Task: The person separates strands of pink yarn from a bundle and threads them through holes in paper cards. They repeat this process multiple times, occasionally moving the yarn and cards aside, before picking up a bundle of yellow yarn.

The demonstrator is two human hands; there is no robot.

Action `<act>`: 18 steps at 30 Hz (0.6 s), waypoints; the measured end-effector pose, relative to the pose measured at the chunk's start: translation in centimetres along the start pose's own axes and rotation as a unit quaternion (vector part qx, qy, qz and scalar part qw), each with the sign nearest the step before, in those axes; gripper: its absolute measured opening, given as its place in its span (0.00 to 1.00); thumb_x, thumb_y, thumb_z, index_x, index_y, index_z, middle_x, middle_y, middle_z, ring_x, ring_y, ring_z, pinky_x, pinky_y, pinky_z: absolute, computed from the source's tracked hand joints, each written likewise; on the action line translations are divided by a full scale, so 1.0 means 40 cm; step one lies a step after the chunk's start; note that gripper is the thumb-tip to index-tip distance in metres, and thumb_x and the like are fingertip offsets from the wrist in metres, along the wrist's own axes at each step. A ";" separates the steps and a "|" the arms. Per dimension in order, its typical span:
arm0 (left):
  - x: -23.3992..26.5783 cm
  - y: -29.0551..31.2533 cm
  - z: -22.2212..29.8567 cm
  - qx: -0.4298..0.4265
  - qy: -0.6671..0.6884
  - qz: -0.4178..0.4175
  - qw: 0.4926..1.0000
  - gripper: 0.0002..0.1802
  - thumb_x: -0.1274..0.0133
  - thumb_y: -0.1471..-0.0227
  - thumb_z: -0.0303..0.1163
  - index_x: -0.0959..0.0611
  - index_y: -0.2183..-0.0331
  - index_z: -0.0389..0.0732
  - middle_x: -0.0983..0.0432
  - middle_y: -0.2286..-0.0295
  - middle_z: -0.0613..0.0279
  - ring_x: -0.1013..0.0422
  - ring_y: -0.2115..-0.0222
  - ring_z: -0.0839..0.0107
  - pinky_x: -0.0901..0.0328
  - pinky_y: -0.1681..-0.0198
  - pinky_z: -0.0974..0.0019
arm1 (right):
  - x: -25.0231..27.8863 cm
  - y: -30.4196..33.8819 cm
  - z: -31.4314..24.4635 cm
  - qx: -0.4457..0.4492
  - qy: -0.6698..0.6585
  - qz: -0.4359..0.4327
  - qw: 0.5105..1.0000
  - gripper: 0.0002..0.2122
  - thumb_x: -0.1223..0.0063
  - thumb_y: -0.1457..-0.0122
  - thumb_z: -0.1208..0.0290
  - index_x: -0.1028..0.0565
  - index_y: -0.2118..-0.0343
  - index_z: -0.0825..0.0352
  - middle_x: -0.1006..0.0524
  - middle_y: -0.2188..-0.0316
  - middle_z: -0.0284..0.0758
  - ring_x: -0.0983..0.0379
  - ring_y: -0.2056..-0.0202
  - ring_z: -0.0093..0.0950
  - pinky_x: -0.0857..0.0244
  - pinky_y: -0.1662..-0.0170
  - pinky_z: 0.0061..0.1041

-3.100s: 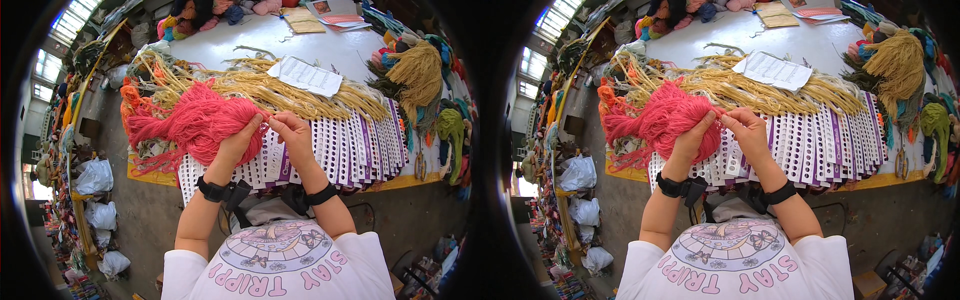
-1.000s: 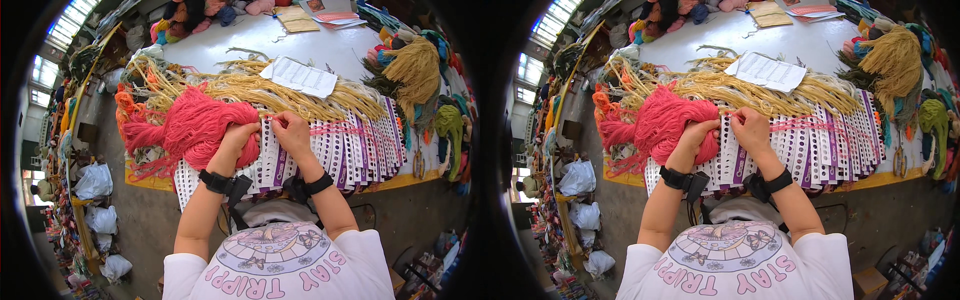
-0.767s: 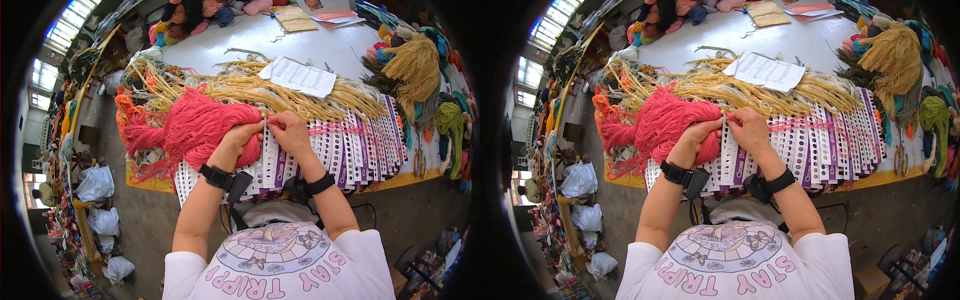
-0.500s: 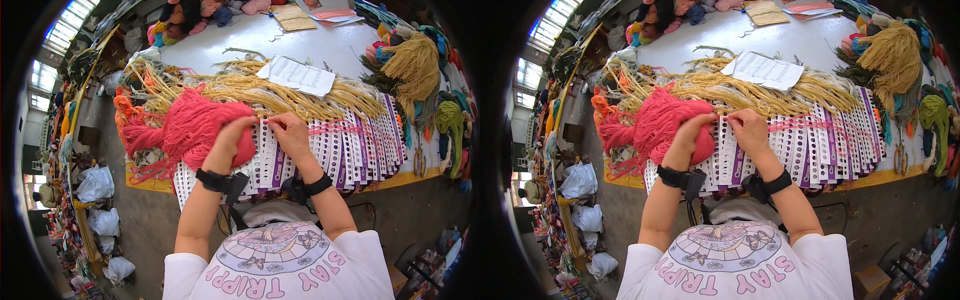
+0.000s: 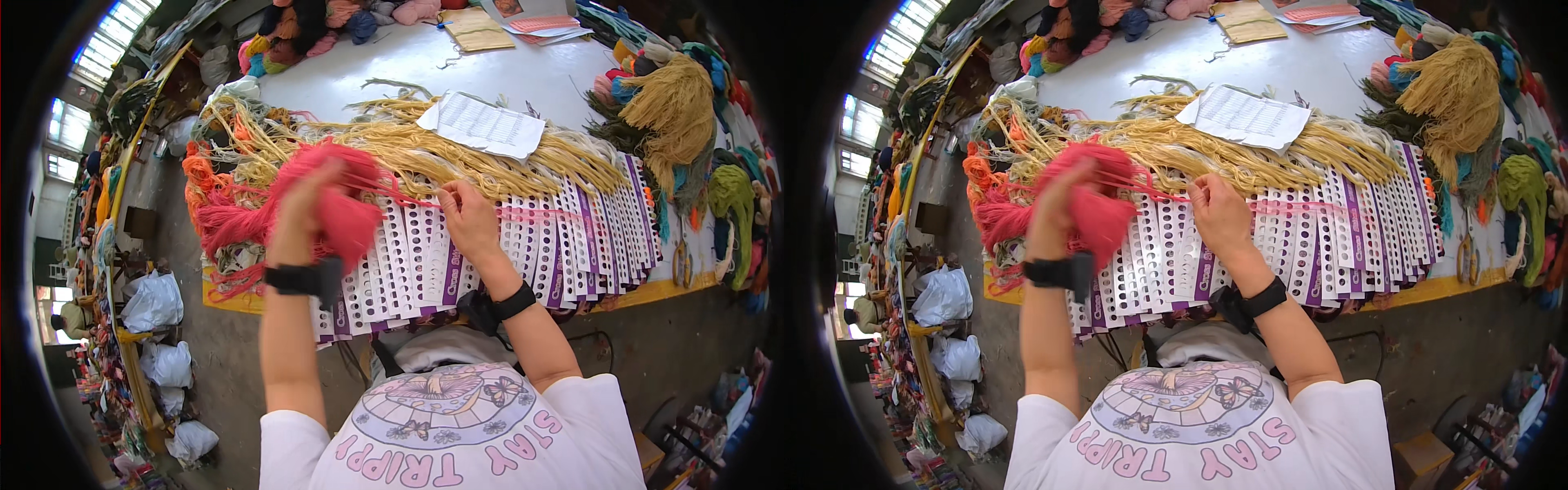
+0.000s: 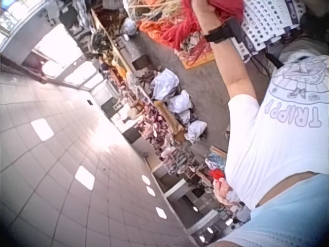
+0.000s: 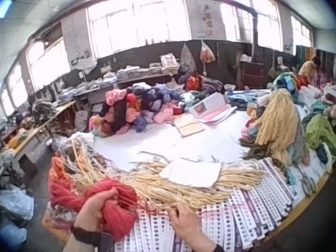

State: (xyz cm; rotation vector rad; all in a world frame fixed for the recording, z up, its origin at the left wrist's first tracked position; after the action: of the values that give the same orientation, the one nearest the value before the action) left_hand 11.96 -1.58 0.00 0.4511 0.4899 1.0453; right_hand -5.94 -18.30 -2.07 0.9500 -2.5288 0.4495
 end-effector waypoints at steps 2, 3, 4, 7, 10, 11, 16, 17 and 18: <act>0.131 -0.041 0.126 -0.079 0.063 0.089 0.991 0.07 0.46 0.56 0.31 0.28 0.74 0.42 0.32 0.82 0.70 0.34 0.81 0.79 0.36 0.78 0.76 | 0.010 -0.006 0.022 -0.010 0.020 0.010 1.000 0.10 0.53 0.48 0.64 0.30 0.71 0.65 0.28 0.78 0.36 0.30 0.75 0.33 0.37 0.72 0.29; 0.295 -0.072 0.204 -0.162 0.126 0.019 0.978 0.06 0.49 0.54 0.29 0.28 0.73 0.40 0.31 0.80 0.67 0.33 0.79 0.76 0.34 0.75 0.72 | 0.001 0.000 -0.011 0.002 0.006 0.004 1.000 0.10 0.53 0.48 0.64 0.30 0.71 0.65 0.28 0.78 0.36 0.30 0.75 0.33 0.37 0.72 0.29; 0.432 -0.076 0.239 -0.162 0.184 0.011 0.969 0.05 0.52 0.52 0.30 0.28 0.72 0.39 0.31 0.78 0.64 0.33 0.78 0.72 0.33 0.72 0.69 | -0.023 0.007 -0.038 0.004 0.004 -0.018 1.000 0.09 0.53 0.48 0.64 0.29 0.71 0.65 0.28 0.77 0.35 0.30 0.75 0.33 0.37 0.71 0.29; 0.373 -0.033 0.240 -0.189 0.068 0.092 0.975 0.13 0.54 0.50 0.36 0.26 0.63 0.40 0.27 0.69 0.59 0.30 0.69 0.70 0.34 0.65 0.69 | -0.016 -0.001 0.003 -0.007 0.019 -0.018 1.000 0.08 0.51 0.50 0.66 0.28 0.71 0.65 0.27 0.76 0.34 0.30 0.75 0.30 0.36 0.71 0.26; 0.107 0.067 0.126 -0.134 -0.199 0.092 0.966 0.19 0.54 0.49 0.39 0.28 0.56 0.42 0.27 0.64 0.60 0.31 0.65 0.74 0.36 0.63 0.72 | -0.007 -0.002 -0.002 -0.015 -0.078 -0.042 0.996 0.08 0.48 0.52 0.68 0.26 0.69 0.66 0.27 0.76 0.33 0.30 0.75 0.24 0.37 0.72 0.21; 0.017 0.111 0.083 -0.111 -0.214 0.029 0.970 0.19 0.54 0.49 0.40 0.27 0.57 0.40 0.28 0.64 0.60 0.32 0.65 0.75 0.37 0.61 0.71 | -0.015 0.002 -0.020 -0.028 -0.173 -0.075 0.982 0.09 0.46 0.52 0.69 0.25 0.69 0.66 0.27 0.75 0.31 0.31 0.75 0.20 0.37 0.72 0.18; -0.204 0.172 -0.007 -0.184 -0.115 -0.257 0.942 0.19 0.55 0.49 0.41 0.24 0.61 0.37 0.28 0.63 0.60 0.32 0.64 0.73 0.38 0.60 0.70 | -0.041 0.041 -0.122 -0.101 -0.363 -0.160 0.912 0.11 0.46 0.51 0.67 0.25 0.67 0.68 0.27 0.77 0.28 0.33 0.77 0.14 0.38 0.76 0.13; -0.224 0.177 -0.005 -0.172 -0.056 -0.278 0.943 0.20 0.55 0.48 0.41 0.26 0.60 0.35 0.28 0.64 0.58 0.32 0.64 0.72 0.37 0.60 0.70 | -0.035 0.037 -0.112 -0.118 -0.376 -0.145 0.908 0.10 0.47 0.50 0.68 0.25 0.67 0.69 0.27 0.76 0.28 0.33 0.77 0.15 0.37 0.77 0.13; -0.203 0.140 0.005 -0.107 0.002 -0.261 0.959 0.19 0.55 0.48 0.39 0.27 0.60 0.35 0.28 0.65 0.57 0.31 0.65 0.71 0.36 0.62 0.69 | -0.032 0.032 -0.100 -0.135 -0.389 -0.131 0.902 0.10 0.47 0.49 0.69 0.26 0.67 0.69 0.27 0.76 0.29 0.32 0.77 0.16 0.36 0.78 0.13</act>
State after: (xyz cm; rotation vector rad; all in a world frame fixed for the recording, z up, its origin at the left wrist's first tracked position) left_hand 4.79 -6.45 4.69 0.1122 0.4609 0.5783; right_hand -4.91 -14.98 0.60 1.5534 -2.9342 -0.4562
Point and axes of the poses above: each hand's wrist, its own y-axis away from the middle knuckle, its own x-axis out of the back of the hand, z = x × y, the point moved 7 cm from there along -y, towards the middle knuckle
